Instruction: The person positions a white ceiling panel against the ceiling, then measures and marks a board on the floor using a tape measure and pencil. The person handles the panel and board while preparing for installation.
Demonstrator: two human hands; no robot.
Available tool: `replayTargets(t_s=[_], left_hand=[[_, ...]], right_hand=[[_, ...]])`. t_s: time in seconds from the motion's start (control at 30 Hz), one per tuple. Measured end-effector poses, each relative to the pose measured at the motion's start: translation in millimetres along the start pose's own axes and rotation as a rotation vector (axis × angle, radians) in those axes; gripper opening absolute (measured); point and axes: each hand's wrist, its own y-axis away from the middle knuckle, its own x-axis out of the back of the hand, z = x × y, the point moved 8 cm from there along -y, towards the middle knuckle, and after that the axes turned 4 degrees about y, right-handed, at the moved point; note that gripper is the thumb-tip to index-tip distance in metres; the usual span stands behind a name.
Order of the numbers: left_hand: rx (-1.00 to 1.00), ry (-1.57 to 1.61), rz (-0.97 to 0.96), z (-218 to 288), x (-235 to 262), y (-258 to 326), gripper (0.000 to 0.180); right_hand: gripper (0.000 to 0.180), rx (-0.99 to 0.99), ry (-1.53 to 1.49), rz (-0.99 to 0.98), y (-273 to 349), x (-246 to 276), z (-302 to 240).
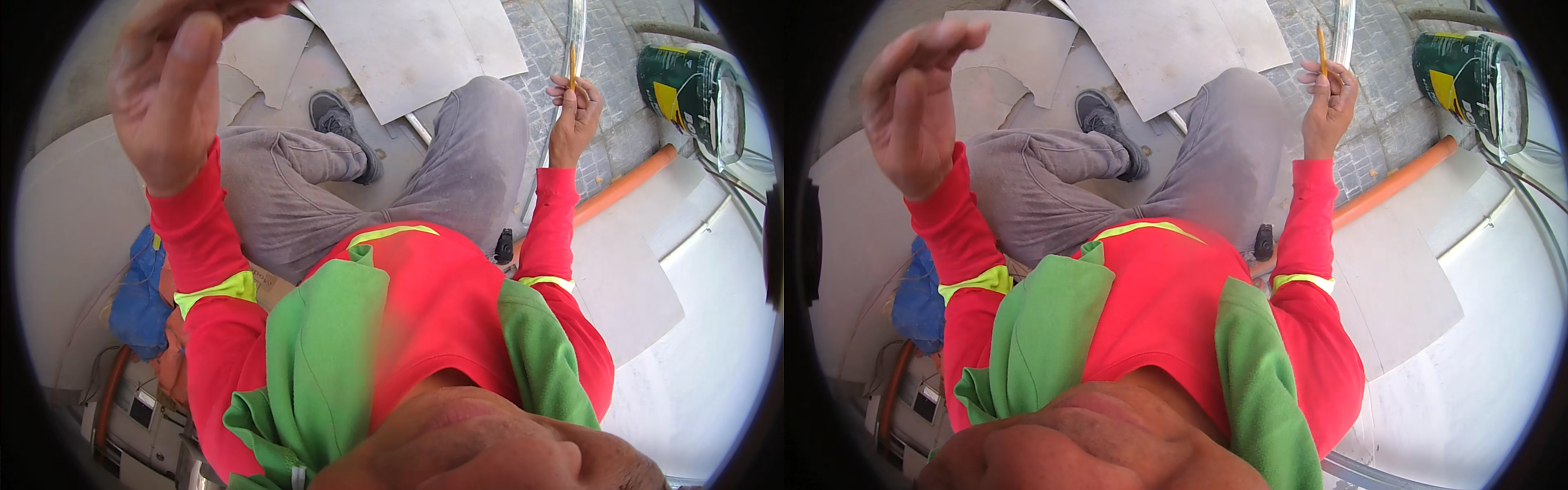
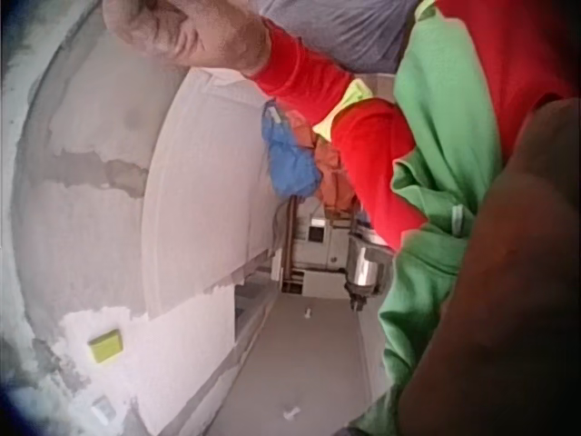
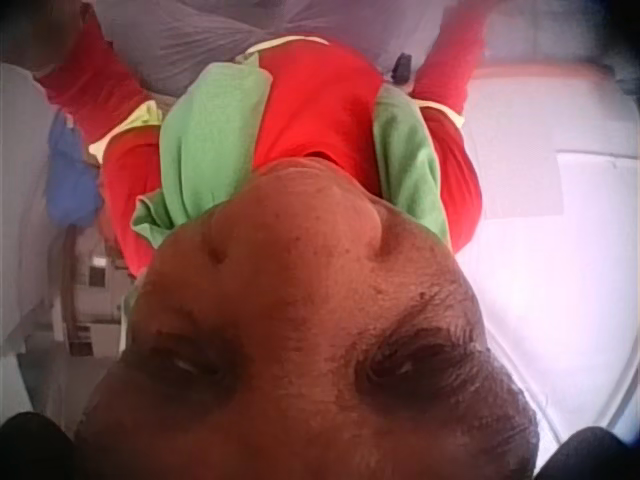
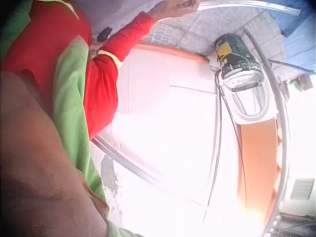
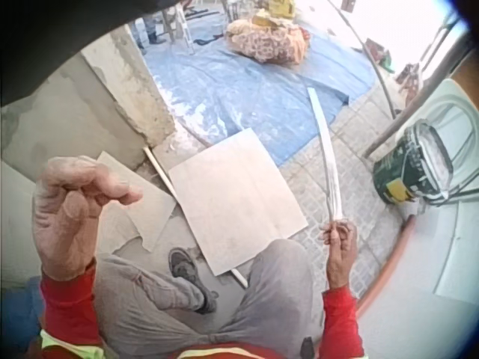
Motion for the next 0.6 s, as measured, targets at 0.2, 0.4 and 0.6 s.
replayTargets(t_s=[0.2, 0.4, 0.6], left_hand=[[0.448, -0.546, 0.224, -78, 43, 17, 0.026], [0.514, -0.663, 0.019, -79, 23, 6, 0.03], [0.475, -0.668, -0.097, -93, 25, 23, 0.038]], right_hand=[[0.028, 0.602, -1.054, -0.55, 20, -56, -244], [0.031, 0.672, -1.047, -0.749, 26, -69, -287], [0.034, 0.671, -0.971, -0.826, 23, -48, -299]])
